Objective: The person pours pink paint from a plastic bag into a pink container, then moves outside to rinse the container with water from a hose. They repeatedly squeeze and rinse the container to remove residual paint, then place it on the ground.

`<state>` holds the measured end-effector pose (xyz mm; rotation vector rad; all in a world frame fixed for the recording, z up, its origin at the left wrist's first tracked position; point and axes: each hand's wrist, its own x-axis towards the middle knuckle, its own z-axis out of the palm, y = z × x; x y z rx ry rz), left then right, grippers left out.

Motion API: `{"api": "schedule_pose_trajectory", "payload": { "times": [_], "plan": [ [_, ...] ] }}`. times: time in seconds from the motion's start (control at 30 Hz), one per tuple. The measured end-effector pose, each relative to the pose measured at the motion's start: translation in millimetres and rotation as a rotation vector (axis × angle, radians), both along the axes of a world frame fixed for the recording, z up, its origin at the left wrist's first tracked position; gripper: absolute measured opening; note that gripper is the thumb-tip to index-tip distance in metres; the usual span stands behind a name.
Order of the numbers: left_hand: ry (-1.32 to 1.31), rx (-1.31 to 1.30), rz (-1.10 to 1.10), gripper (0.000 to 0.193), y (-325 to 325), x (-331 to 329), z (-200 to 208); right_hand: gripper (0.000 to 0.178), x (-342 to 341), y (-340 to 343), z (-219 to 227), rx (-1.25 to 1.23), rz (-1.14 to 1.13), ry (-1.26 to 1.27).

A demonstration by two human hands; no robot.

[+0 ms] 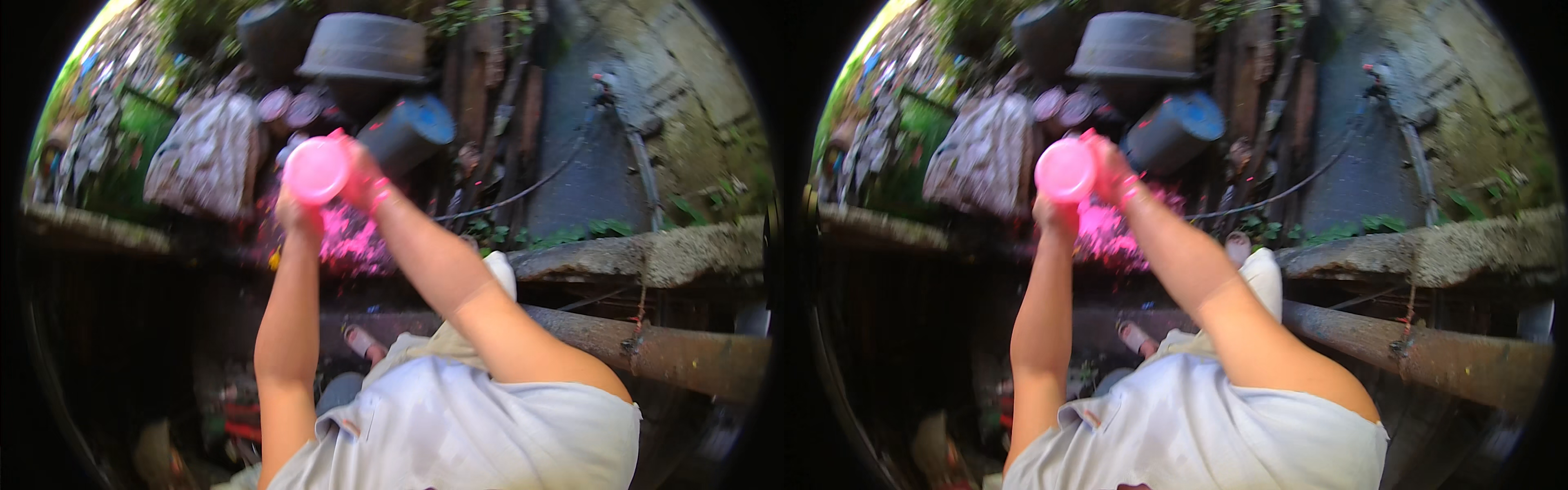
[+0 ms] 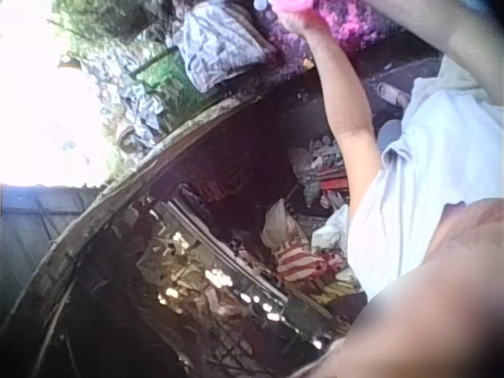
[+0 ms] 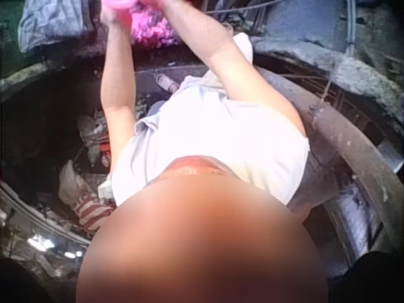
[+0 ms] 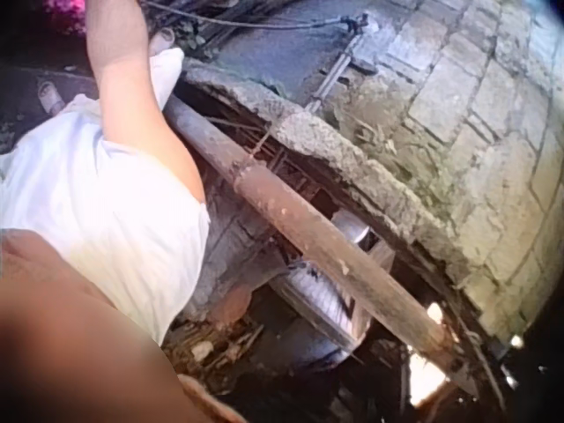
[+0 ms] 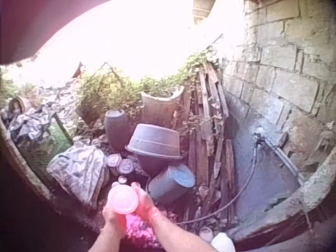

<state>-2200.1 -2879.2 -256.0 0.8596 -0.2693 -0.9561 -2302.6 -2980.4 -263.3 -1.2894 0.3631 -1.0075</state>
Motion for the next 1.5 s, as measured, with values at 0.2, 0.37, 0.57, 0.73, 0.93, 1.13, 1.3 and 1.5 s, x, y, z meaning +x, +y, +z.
{"api": "schedule_pose_trajectory", "payload": {
  "times": [0.2,0.37,0.57,0.73,0.93,1.13,1.3,1.5],
  "plan": [
    [0.595,0.052,-0.397,0.045,-19,3,-10,0.032,1,-71,-40,-0.023,-0.161,0.571],
    [0.246,0.225,-0.306,0.038,-23,26,-74,0.035,-132,-149,5,-0.065,-0.249,0.76],
    [-0.057,0.527,-0.115,0.017,-13,18,-141,0.034,-342,-273,80,-0.62,-0.61,1.793],
    [0.061,0.603,0.043,0.03,-10,18,-197,0.03,-430,-333,131,-0.817,-0.636,2.282],
    [0.067,0.753,0.197,0.042,-7,18,-264,0.033,-469,-393,152,-0.881,-0.602,2.539],
    [-0.19,0.852,0.198,0.038,-13,-10,-263,0.032,-516,-415,152,-0.941,-0.558,2.693],
    [0.033,0.766,0.264,0.038,5,-11,-254,0.036,-538,-416,170,-0.961,-0.567,2.693],
    [-0.233,0.997,0.158,0.034,24,6,-236,0.048,-547,-383,165,-0.833,-0.796,2.712]
  ]
}}
